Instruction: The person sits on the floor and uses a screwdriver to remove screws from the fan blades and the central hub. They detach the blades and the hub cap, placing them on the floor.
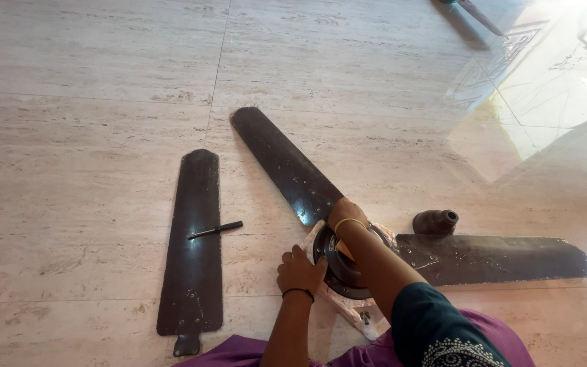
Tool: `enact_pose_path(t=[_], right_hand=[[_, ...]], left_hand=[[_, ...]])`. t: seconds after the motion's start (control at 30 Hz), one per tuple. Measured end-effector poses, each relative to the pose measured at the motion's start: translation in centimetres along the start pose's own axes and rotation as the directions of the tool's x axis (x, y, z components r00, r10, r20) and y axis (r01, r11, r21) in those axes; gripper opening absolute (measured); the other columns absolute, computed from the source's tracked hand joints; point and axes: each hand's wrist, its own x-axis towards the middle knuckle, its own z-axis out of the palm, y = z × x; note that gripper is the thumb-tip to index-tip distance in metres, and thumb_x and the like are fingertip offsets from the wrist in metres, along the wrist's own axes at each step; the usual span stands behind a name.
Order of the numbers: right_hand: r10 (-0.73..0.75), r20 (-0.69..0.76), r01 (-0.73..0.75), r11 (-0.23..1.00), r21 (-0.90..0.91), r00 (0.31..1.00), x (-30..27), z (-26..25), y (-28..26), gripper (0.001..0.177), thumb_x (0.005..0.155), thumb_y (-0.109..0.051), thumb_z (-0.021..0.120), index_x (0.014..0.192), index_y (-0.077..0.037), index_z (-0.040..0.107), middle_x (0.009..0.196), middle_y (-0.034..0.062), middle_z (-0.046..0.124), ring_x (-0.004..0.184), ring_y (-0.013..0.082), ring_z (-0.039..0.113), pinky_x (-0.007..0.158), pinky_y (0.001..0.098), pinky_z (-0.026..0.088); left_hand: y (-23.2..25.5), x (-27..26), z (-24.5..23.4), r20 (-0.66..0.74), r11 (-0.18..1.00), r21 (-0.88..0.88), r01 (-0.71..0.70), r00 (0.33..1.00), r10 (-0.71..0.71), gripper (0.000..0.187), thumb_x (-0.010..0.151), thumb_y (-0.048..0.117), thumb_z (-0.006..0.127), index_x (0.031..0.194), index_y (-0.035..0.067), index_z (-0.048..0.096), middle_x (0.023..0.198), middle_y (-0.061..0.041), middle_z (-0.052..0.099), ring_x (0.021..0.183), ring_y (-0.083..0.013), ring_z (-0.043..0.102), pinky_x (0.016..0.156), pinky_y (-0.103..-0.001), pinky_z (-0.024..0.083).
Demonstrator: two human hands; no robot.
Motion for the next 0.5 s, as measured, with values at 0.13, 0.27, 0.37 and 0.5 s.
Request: enact_pose_path(t=[0.13, 0.27, 0.37, 0.5], right_hand=[[-0.042, -0.048, 0.041, 0.999, -0.004, 0.998, -0.6, 0.1, -0.2, 0.033, 0.093, -0.018, 0.065, 0.123, -0.005, 0.067, 0.128, 0.0202, 0.066, 0.122, 0.036, 0.064, 0.1, 0.045, 0.053], [-0.091, 0.021, 0.092, 0.994, -0.055, 0.996, -2.2, -1.5, -0.7, 0.031, 0.094, -0.016, 0.063, 0.123, -0.008, 0.068, 0.125, 0.0151, 0.071, 0.121, 0.0325, 0.067, 0.099, 0.0454, 0.055], [-0.052, 0.042, 0.055, 0.997, -0.055, 0.998, -2.7, -2.6, -0.5, 0.031, 0.093, -0.021, 0.065, 0.121, -0.007, 0.069, 0.123, 0.0154, 0.07, 0.117, 0.0318, 0.068, 0.094, 0.0452, 0.057], [-0.065, 0.037, 0.069, 0.991, -0.116, 0.997, -1.6, -1.9, 0.0, 0.024, 0.094, -0.018, 0.062, 0.109, -0.008, 0.078, 0.116, 0.0163, 0.075, 0.11, 0.032, 0.072, 0.089, 0.042, 0.059]], left_hand=[[0.3, 0.0, -0.3, 0.012, 1.0, 0.007, -0.001, 1.0, 0.001, 0.078, 0.083, 0.056, 0.073, 0.138, 0.006, 0.048, 0.14, -0.018, 0.05, 0.124, -0.0411, 0.057, 0.101, -0.049, 0.051], [0.3, -0.1, -0.4, 0.024, 1.0, 0.007, 0.003, 1.0, -0.003, 0.079, 0.084, 0.056, 0.073, 0.14, 0.007, 0.046, 0.141, -0.019, 0.048, 0.125, -0.0412, 0.056, 0.101, -0.05, 0.051], [0.4, -0.1, -0.5, 0.02, 1.0, 0.0, 0.004, 1.0, -0.004, 0.079, 0.083, 0.055, 0.073, 0.14, 0.007, 0.047, 0.142, -0.019, 0.048, 0.125, -0.0412, 0.055, 0.101, -0.05, 0.051], [0.4, -0.1, -0.4, 0.02, 1.0, 0.003, 0.009, 1.0, -0.009, 0.079, 0.084, 0.056, 0.072, 0.14, 0.007, 0.047, 0.142, -0.018, 0.049, 0.125, -0.0408, 0.056, 0.101, -0.051, 0.051]])
